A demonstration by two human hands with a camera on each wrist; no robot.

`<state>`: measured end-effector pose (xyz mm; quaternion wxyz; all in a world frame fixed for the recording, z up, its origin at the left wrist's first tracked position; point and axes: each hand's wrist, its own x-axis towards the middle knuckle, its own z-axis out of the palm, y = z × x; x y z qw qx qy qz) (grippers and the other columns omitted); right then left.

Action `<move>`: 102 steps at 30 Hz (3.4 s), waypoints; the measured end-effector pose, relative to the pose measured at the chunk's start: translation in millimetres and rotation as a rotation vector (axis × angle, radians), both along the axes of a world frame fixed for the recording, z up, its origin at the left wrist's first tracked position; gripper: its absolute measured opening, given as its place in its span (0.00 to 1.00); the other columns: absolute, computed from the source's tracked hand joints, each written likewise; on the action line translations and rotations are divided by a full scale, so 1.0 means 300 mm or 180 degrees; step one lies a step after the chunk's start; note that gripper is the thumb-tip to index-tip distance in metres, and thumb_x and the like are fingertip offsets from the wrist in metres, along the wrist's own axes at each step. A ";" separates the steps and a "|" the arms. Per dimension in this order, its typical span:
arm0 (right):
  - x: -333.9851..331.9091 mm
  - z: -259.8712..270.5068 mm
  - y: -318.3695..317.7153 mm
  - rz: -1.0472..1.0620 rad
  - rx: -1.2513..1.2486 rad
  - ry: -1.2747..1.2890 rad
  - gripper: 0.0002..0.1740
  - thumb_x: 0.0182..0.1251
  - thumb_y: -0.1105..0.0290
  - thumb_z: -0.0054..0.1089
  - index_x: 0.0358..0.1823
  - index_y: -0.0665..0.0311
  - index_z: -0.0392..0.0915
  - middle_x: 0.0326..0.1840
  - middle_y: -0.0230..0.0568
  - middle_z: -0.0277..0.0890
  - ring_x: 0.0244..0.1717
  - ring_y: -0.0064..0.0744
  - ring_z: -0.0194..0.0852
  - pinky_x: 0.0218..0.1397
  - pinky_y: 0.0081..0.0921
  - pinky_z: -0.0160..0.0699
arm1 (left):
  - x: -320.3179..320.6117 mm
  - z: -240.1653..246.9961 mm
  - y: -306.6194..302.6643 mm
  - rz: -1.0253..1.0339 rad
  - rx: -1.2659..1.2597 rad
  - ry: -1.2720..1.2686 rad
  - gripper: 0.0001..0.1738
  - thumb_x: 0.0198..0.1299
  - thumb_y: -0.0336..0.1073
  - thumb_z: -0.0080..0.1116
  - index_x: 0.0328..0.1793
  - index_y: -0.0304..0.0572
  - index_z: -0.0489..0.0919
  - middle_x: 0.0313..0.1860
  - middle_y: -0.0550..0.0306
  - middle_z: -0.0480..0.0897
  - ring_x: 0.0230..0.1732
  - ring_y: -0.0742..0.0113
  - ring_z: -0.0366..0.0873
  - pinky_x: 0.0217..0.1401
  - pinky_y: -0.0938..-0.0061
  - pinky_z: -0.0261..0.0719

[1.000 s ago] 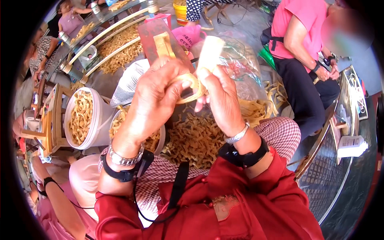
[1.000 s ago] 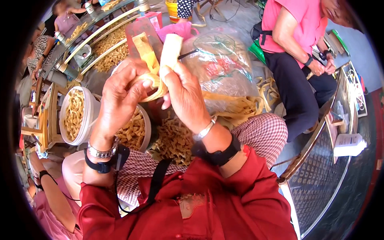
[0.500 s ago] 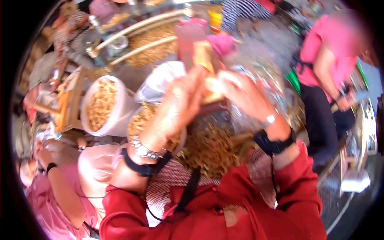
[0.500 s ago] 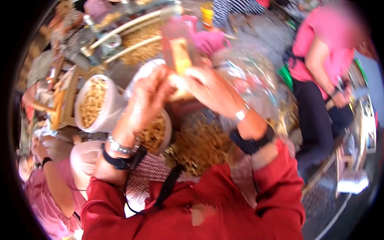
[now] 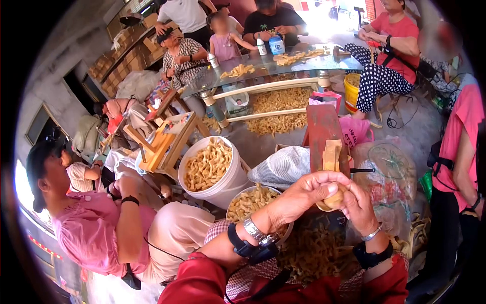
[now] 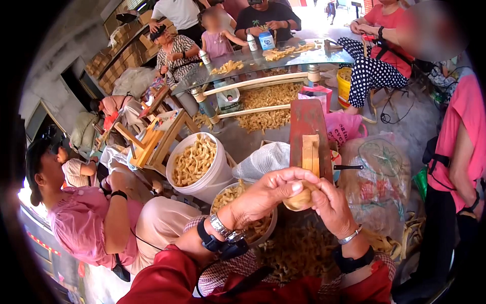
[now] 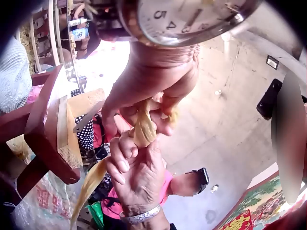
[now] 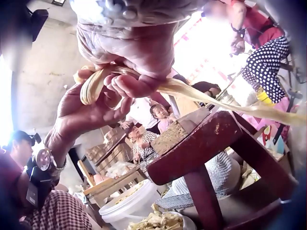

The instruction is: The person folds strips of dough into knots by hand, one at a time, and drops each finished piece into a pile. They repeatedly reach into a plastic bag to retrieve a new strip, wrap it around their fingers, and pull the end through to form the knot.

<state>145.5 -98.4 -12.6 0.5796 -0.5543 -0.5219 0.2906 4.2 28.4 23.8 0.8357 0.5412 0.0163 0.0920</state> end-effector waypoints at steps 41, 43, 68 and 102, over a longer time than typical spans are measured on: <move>0.049 -0.086 -0.077 0.0613 -0.0977 0.0703 0.19 0.69 0.59 0.53 0.50 0.69 0.72 0.32 0.31 0.71 0.32 0.17 0.73 0.21 0.14 0.76 | -0.005 -0.061 0.023 0.0183 -0.0492 0.0385 0.33 0.70 0.56 0.36 0.39 0.29 0.80 0.31 0.55 0.75 0.28 0.64 0.73 0.39 0.62 0.79; 0.037 -0.060 -0.086 0.0831 -0.1036 0.0578 0.15 0.69 0.63 0.52 0.47 0.69 0.72 0.31 0.31 0.70 0.30 0.17 0.73 0.20 0.14 0.76 | -0.006 -0.052 0.012 0.0217 -0.0190 0.0439 0.33 0.69 0.57 0.37 0.40 0.30 0.79 0.32 0.55 0.76 0.27 0.66 0.73 0.39 0.63 0.80; 0.127 0.007 -0.043 -0.0272 -0.0324 -0.0926 0.20 0.69 0.57 0.50 0.27 0.67 0.71 0.17 0.36 0.64 0.20 0.27 0.62 0.26 0.26 0.62 | 0.062 -0.041 0.057 0.1345 0.0208 0.0329 0.03 0.63 0.31 0.55 0.38 0.40 0.77 0.18 0.70 0.68 0.16 0.83 0.58 0.16 0.85 0.61; -0.352 -0.126 -0.119 0.0752 0.1408 -0.1106 0.10 0.55 0.67 0.60 0.24 0.60 0.68 0.20 0.34 0.64 0.24 0.31 0.71 0.21 0.28 0.67 | 0.050 -0.165 -0.153 -0.0947 -0.0707 0.2254 0.16 0.61 0.44 0.61 0.39 0.36 0.78 0.21 0.69 0.70 0.21 0.82 0.63 0.22 0.85 0.64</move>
